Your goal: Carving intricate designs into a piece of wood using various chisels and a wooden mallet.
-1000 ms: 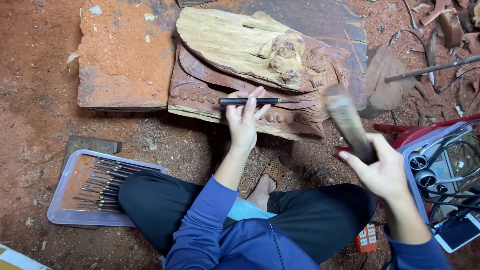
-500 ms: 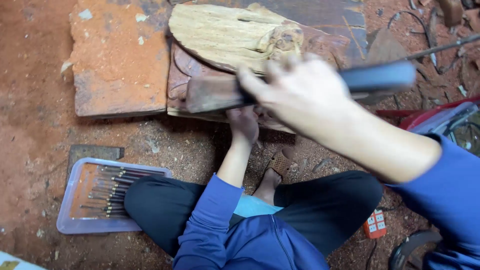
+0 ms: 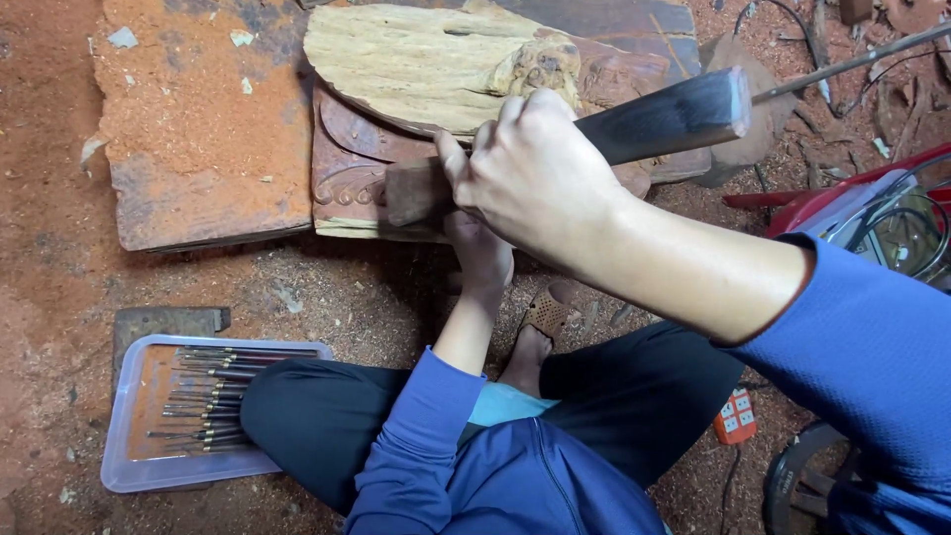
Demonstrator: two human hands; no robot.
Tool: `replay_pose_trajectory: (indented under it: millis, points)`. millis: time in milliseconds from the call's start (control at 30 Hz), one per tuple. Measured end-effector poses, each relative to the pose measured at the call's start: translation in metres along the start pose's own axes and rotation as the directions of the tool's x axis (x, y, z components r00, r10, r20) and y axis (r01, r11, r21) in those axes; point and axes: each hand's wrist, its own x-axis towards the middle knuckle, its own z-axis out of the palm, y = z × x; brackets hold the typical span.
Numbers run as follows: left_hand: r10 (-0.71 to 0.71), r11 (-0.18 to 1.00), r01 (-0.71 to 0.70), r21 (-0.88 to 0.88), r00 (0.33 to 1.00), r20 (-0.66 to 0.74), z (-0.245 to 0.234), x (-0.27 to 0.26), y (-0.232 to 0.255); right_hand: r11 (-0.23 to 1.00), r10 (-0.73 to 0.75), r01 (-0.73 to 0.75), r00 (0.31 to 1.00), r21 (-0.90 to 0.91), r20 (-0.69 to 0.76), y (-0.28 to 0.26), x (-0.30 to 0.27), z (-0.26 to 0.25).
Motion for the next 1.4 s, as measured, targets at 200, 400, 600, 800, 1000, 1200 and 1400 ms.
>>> replay_pose_trajectory:
  millis: [200, 400, 600, 800, 1000, 1200, 1400]
  points:
    - [-0.006, 1.000, 0.006, -0.017, 1.000, -0.027, -0.026, -0.007, 0.009, 0.999, -0.042, 0.042, 0.999, -0.015, -0.008, -0.003, -0.002, -0.001]
    - [-0.019, 0.999, 0.019, -0.034, 1.000, -0.011, -0.060, -0.017, 0.015, 0.995, -0.083, 0.087, 0.992, 0.044, -0.092, -0.001, -0.003, -0.017]
    - [-0.035, 0.999, 0.035, -0.031, 0.999, -0.012, -0.074, -0.026, 0.021, 0.996, -0.087, 0.090, 0.988, 0.017, -0.127, -0.007, 0.002, -0.018]
    - [-0.044, 0.998, 0.043, -0.037, 0.999, -0.022, -0.078, -0.028, 0.026, 0.998, -0.042, 0.048, 0.991, 0.050, -0.126, -0.014, 0.006, -0.018]
    - [-0.051, 0.998, 0.049, -0.047, 0.998, -0.049, -0.084, -0.029, 0.030, 0.997, -0.025, 0.032, 0.993, 0.066, -0.112, -0.020, 0.011, -0.009]
    - [-0.062, 0.997, 0.058, -0.059, 0.995, -0.072, -0.087, -0.026, 0.030, 0.998, 0.007, -0.001, 0.996, 0.067, -0.088, -0.021, 0.009, -0.008]
    - [-0.075, 0.995, 0.068, -0.073, 0.992, -0.101, -0.089, -0.027, 0.028, 0.995, -0.027, 0.038, 0.992, 0.090, -0.121, -0.013, 0.003, -0.004]
